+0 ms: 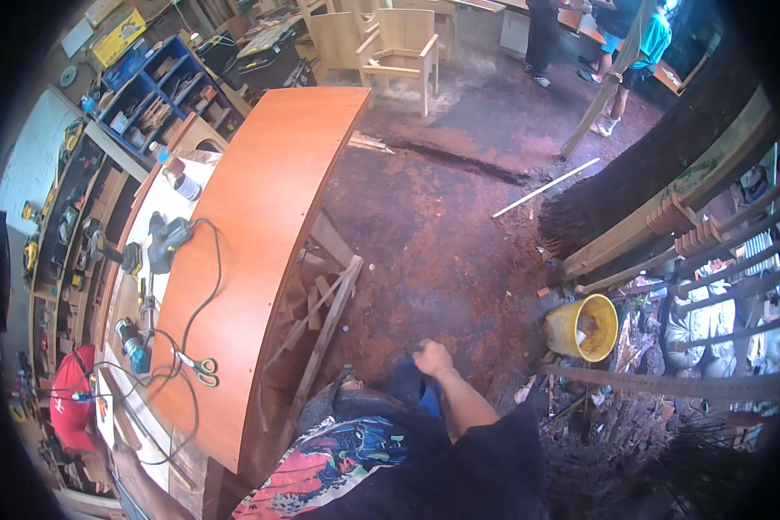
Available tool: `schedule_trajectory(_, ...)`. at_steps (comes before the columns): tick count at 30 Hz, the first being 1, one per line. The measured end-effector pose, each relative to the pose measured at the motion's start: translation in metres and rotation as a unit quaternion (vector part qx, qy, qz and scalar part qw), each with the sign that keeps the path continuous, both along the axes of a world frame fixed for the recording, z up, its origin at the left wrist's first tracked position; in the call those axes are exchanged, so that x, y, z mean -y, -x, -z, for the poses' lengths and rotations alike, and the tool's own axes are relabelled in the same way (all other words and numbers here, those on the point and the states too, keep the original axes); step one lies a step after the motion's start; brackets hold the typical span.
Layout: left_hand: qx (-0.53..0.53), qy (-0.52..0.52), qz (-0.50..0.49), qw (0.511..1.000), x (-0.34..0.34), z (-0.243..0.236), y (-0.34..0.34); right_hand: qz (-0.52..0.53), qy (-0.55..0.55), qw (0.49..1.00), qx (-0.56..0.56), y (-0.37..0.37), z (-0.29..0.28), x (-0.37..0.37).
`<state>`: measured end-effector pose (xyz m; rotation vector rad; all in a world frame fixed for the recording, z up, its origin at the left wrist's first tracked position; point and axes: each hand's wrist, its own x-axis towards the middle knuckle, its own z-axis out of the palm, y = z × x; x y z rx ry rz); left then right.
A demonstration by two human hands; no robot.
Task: The person trims the excess edge banding of a wood panel with scissors and then uses a handheld router to smooth the edges of the panel.
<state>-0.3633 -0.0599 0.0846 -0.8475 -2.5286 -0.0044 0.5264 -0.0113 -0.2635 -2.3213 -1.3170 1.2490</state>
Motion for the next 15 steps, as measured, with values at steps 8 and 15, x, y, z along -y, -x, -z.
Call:
schedule_trajectory(8, 0.0, -0.1, 0.458, 0.883, -0.045, 0.179, -0.253, -0.009, -0.113, 0.989, -0.092, 0.137, -0.036, -0.045)
schedule_trajectory(15, 0.235, -0.079, 0.54, 0.804, -0.088, 0.153, -0.424, 0.033, -0.177, 0.983, -0.037, 0.117, -0.032, -0.018)
